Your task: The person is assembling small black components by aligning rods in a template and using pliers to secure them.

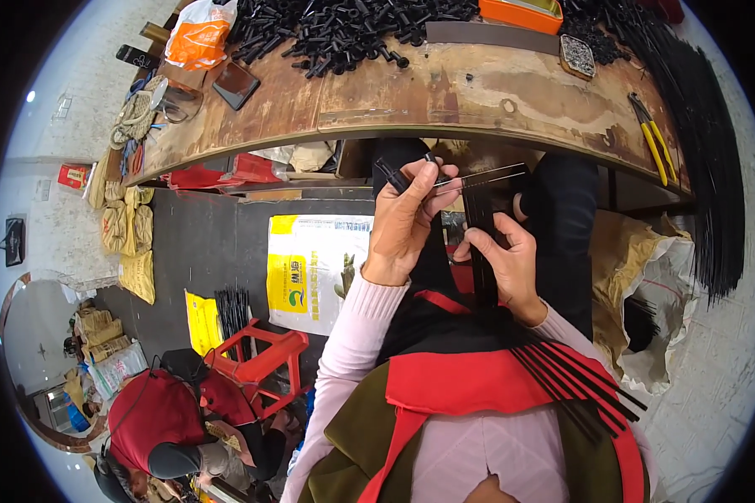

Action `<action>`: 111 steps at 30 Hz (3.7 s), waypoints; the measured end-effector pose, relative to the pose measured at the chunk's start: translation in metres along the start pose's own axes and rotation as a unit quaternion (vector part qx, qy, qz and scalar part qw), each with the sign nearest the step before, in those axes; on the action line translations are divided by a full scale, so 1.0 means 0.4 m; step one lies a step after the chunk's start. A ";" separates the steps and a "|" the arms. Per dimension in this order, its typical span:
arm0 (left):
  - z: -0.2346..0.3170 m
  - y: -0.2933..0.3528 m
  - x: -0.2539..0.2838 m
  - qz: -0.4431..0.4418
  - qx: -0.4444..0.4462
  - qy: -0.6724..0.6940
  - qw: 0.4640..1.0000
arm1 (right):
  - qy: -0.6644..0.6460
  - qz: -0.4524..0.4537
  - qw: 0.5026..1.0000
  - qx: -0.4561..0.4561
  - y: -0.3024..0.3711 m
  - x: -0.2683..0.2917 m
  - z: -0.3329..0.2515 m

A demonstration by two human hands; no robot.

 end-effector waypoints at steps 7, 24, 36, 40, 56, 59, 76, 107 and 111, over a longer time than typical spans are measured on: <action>-0.011 -0.005 -0.005 -0.003 0.015 -0.007 1.000 | 0.001 -0.001 1.000 -0.004 0.013 0.003 -0.006; -0.009 -0.008 -0.003 -0.001 0.014 -0.018 1.000 | -0.012 -0.007 1.000 0.002 0.012 0.001 -0.009; -0.013 -0.001 -0.029 -0.015 -0.006 -0.040 0.999 | -0.025 -0.003 1.000 0.004 0.010 0.003 -0.010; -0.019 -0.007 -0.021 -0.023 -0.016 -0.022 0.999 | -0.034 -0.002 0.999 0.002 0.010 0.006 -0.002; -0.021 -0.003 -0.020 0.013 0.011 -0.035 0.999 | -0.033 -0.002 0.999 0.011 0.006 0.008 0.000; -0.022 -0.001 -0.021 0.014 0.015 -0.037 0.999 | -0.030 -0.003 0.999 0.011 0.007 0.006 -0.004; -0.014 0.007 -0.032 0.011 0.015 -0.067 0.998 | -0.010 0.012 1.000 0.021 0.010 -0.003 0.002; 0.006 0.042 -0.022 -0.043 0.043 -0.104 0.993 | -0.029 -0.036 0.998 -0.031 -0.019 0.014 -0.061; 0.005 0.041 -0.008 -0.059 0.069 -0.077 0.993 | -0.082 -0.097 0.989 -0.075 -0.036 0.030 -0.055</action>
Point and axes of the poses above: each hand's wrist, its own y-axis away from the middle knuckle, its own x-axis out of the back of the hand, z = x × y, the point moved 1 cm from there along -y, towards the middle knuckle, and after that the axes turned 7 degrees about y, right-handed, at the moved point
